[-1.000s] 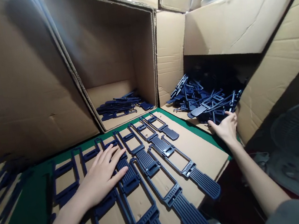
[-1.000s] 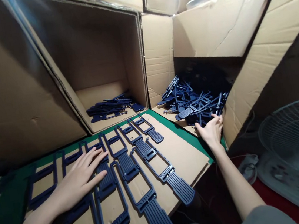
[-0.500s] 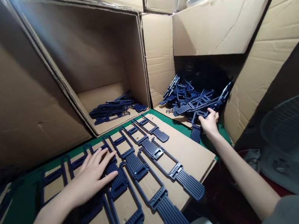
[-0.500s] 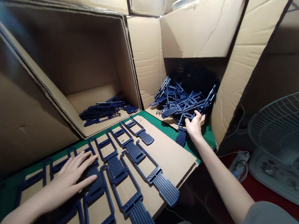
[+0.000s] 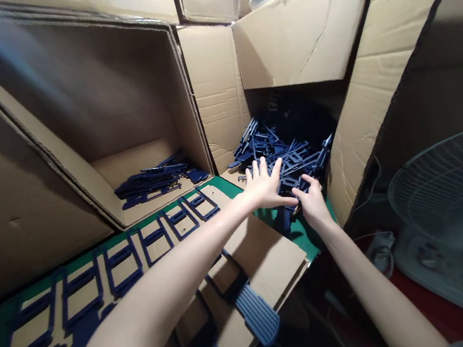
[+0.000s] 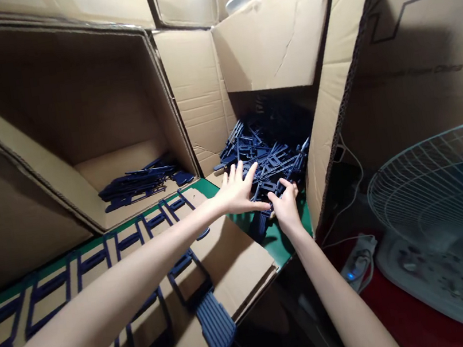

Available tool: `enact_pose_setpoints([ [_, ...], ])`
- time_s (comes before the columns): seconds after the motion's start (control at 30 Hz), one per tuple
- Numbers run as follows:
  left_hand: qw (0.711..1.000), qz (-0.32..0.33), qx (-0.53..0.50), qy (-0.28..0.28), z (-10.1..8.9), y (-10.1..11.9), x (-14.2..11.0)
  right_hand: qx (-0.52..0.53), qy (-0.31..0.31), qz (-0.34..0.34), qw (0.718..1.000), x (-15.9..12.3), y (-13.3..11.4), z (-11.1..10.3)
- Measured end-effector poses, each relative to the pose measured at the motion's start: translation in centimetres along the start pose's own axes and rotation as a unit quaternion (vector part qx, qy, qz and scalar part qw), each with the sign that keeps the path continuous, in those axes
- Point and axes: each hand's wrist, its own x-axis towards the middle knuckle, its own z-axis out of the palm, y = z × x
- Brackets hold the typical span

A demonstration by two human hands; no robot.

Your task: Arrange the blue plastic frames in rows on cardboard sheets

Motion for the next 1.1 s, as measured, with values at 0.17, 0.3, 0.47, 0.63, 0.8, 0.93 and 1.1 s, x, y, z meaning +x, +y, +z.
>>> enact_pose_setpoints([
  [0.17,0.999,-0.020,0.041,0.029,3.7,2.5,4.2,0.107,-0.037,0.027,0.993,0.5,1.1,-1.6],
  [0.3,0.995,-0.045,0.059,0.060,4.5,2.5,6.2,0.142,-0.026,0.040,0.989,0.3,1.3,-2.5],
  [0.47,0.996,-0.077,0.046,0.027,2.7,1.7,8.0,0.035,-0.039,0.011,0.999,0.8,0.6,-3.8],
  [0.63,0.994,-0.093,0.054,0.037,2.3,1.8,8.1,-0.094,-0.024,-0.111,0.989,2.0,-0.8,-3.8],
  [0.8,0.991,-0.100,0.067,0.057,4.1,2.6,6.9,-0.154,0.020,-0.193,0.969,3.0,-2.0,-2.9],
  [0.93,0.987,-0.112,0.084,0.082,4.6,3.2,6.5,-0.161,0.043,-0.215,0.962,3.0,-1.5,-3.6],
  [1.1,0.988,-0.108,0.050,0.096,3.4,3.7,6.8,-0.166,0.030,-0.239,0.956,2.6,-1.1,-4.5],
])
